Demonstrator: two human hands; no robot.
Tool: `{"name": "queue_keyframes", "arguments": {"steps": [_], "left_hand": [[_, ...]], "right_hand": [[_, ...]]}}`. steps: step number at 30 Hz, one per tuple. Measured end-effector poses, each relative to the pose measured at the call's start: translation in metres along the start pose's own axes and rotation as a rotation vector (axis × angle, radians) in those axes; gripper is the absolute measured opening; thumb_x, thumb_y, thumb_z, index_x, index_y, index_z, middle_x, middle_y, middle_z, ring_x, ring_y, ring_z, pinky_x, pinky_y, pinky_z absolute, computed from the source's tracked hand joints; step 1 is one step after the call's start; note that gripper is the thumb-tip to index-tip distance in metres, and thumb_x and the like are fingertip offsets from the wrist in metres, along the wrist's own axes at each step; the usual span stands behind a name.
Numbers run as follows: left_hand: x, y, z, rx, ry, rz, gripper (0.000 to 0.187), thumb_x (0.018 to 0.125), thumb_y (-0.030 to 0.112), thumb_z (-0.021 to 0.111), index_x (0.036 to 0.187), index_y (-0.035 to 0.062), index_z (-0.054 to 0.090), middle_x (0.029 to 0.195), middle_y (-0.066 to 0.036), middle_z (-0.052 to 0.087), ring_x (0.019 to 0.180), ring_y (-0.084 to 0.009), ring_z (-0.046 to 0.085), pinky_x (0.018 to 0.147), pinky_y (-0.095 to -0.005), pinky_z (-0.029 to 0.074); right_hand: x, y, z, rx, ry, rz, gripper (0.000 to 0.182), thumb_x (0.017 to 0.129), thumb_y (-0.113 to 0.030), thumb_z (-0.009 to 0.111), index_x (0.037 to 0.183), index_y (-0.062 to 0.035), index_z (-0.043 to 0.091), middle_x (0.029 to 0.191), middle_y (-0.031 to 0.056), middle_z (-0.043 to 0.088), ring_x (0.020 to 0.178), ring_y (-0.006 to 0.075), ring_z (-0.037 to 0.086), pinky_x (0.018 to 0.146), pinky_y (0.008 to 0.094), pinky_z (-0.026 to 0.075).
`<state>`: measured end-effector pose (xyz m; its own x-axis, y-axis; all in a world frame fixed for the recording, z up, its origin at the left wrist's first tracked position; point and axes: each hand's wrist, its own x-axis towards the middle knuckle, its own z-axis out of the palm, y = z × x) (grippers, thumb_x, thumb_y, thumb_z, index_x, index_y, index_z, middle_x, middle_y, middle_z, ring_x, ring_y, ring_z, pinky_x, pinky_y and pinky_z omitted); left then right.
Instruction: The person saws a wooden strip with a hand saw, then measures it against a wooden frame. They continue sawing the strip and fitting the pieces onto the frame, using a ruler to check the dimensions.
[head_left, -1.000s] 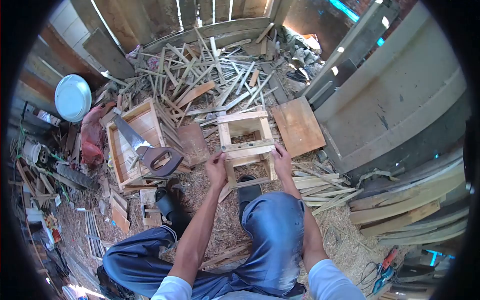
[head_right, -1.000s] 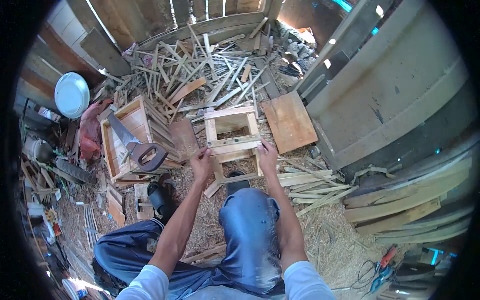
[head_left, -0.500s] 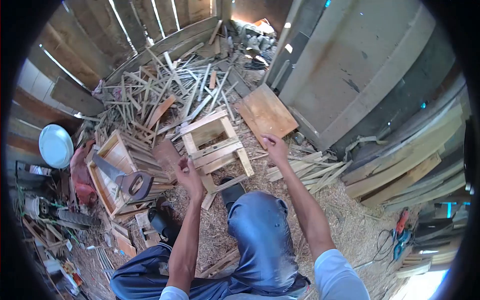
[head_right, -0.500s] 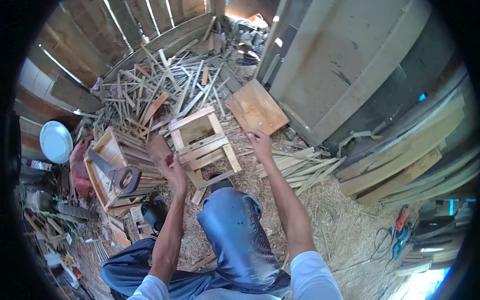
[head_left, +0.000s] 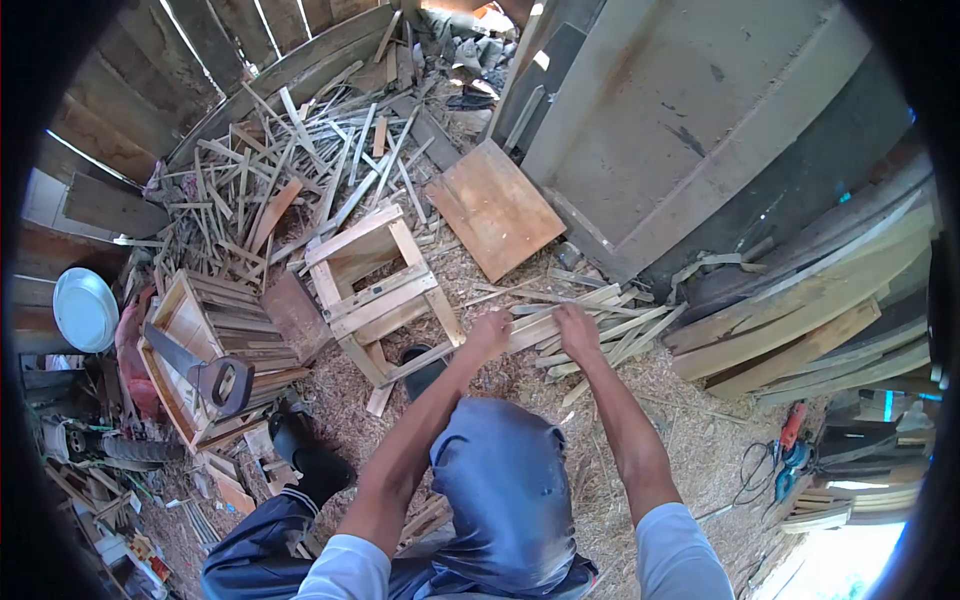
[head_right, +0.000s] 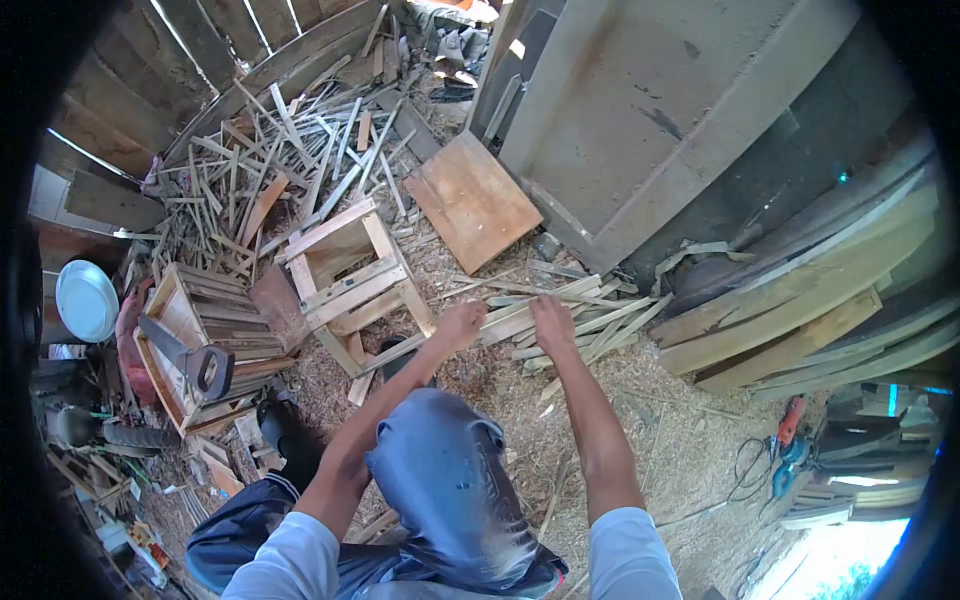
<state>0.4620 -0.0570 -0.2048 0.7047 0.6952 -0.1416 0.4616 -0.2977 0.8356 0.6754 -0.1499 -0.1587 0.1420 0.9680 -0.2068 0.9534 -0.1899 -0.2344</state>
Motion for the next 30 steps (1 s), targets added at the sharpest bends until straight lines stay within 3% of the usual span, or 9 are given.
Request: {"name": "queue_keyframes", "arguments": {"steps": [1,3,6,8,11,19,23,25,30], "left_hand": [[-0.002,0.01,0.001,0.017,0.084,-0.016,0.026,0.082,0.015,0.063,0.106,0.0061,0.065,0.094,-0.024,0.066,0.089,-0.0425,0.063,0.081,-0.0476,0.051],[-0.013,0.021,0.002,0.02,0.085,-0.068,0.026,0.082,0.017,0.064,0.105,0.0047,0.063,0.096,-0.024,0.065,0.092,-0.0416,0.063,0.082,-0.0487,0.051],[-0.014,0.025,-0.003,0.103,-0.066,-0.064,0.032,0.082,0.017,0.064,0.112,0.004,0.06,0.1,-0.024,0.065,0.095,-0.041,0.063,0.085,-0.0487,0.05],[-0.015,0.032,-0.005,0.118,-0.165,-0.203,0.039,0.083,0.017,0.063,0.119,0.004,0.055,0.107,-0.023,0.063,0.098,-0.0409,0.061,0.086,-0.0477,0.051],[-0.017,0.014,0.005,0.171,-0.154,-0.083,0.043,0.083,0.018,0.063,0.123,0.005,0.052,0.112,-0.023,0.06,0.1,-0.0412,0.061,0.086,-0.0471,0.051],[-0.033,0.001,0.019,0.163,-0.179,-0.178,0.039,0.083,0.018,0.066,0.116,0.0043,0.053,0.11,-0.024,0.059,0.102,-0.0429,0.058,0.086,-0.0464,0.05],[-0.027,-0.01,0.023,0.068,-0.092,-0.1,0.033,0.083,0.019,0.066,0.111,0.0044,0.058,0.107,-0.023,0.059,0.1,-0.042,0.059,0.086,-0.0469,0.05],[-0.028,0.0,0.015,0.098,-0.106,-0.074,0.028,0.084,0.018,0.063,0.108,0.0031,0.058,0.107,-0.023,0.06,0.098,-0.0414,0.061,0.084,-0.0479,0.051],[-0.034,0.016,0.012,0.225,-0.249,-0.127,0.026,0.084,0.016,0.06,0.107,0.0029,0.059,0.109,-0.023,0.059,0.097,-0.0408,0.062,0.082,-0.0488,0.053]], "right_hand": [[0.004,0.001,0.0,0.005,-0.007,-0.008,0.024,0.085,-0.011,0.054,0.106,-0.0094,0.064,0.118,0.0121,0.059,0.112,0.0312,0.054,0.089,0.0466,0.044],[0.007,0.003,-0.002,-0.056,0.044,-0.083,0.021,0.084,-0.014,0.055,0.103,-0.0094,0.064,0.111,0.0114,0.06,0.111,0.0294,0.053,0.091,0.0447,0.042],[0.011,0.0,-0.002,-0.178,-0.012,-0.133,0.015,0.084,-0.013,0.056,0.096,-0.0091,0.062,0.103,0.0097,0.059,0.106,0.0279,0.054,0.092,0.0438,0.04],[0.013,0.004,0.003,-0.237,-0.046,-0.158,0.013,0.083,-0.013,0.056,0.095,-0.0089,0.061,0.101,0.0093,0.058,0.105,0.0278,0.054,0.092,0.0437,0.04],[0.011,0.002,0.008,-0.203,0.04,-0.114,0.015,0.084,-0.015,0.054,0.095,-0.0084,0.061,0.102,0.0097,0.059,0.103,0.028,0.054,0.092,0.0441,0.039],[0.013,0.003,0.001,-0.109,-0.021,-0.218,0.016,0.084,-0.013,0.049,0.095,-0.0098,0.06,0.096,0.012,0.061,0.103,0.0304,0.057,0.086,0.0465,0.039],[0.02,-0.003,-0.02,-0.052,-0.129,-0.194,0.016,0.084,-0.012,0.049,0.095,-0.0093,0.06,0.096,0.0127,0.063,0.102,0.0309,0.058,0.084,0.0462,0.04],[0.021,-0.001,-0.025,-0.088,-0.255,-0.049,0.017,0.084,-0.01,0.048,0.096,-0.0089,0.059,0.099,0.013,0.064,0.102,0.0311,0.059,0.083,0.0467,0.042],[0.002,0.012,-0.014,-0.16,-0.088,-0.128,0.02,0.087,-0.012,0.049,0.102,-0.0089,0.062,0.113,0.0136,0.06,0.108,0.0302,0.057,0.089,0.0479,0.042]]}}
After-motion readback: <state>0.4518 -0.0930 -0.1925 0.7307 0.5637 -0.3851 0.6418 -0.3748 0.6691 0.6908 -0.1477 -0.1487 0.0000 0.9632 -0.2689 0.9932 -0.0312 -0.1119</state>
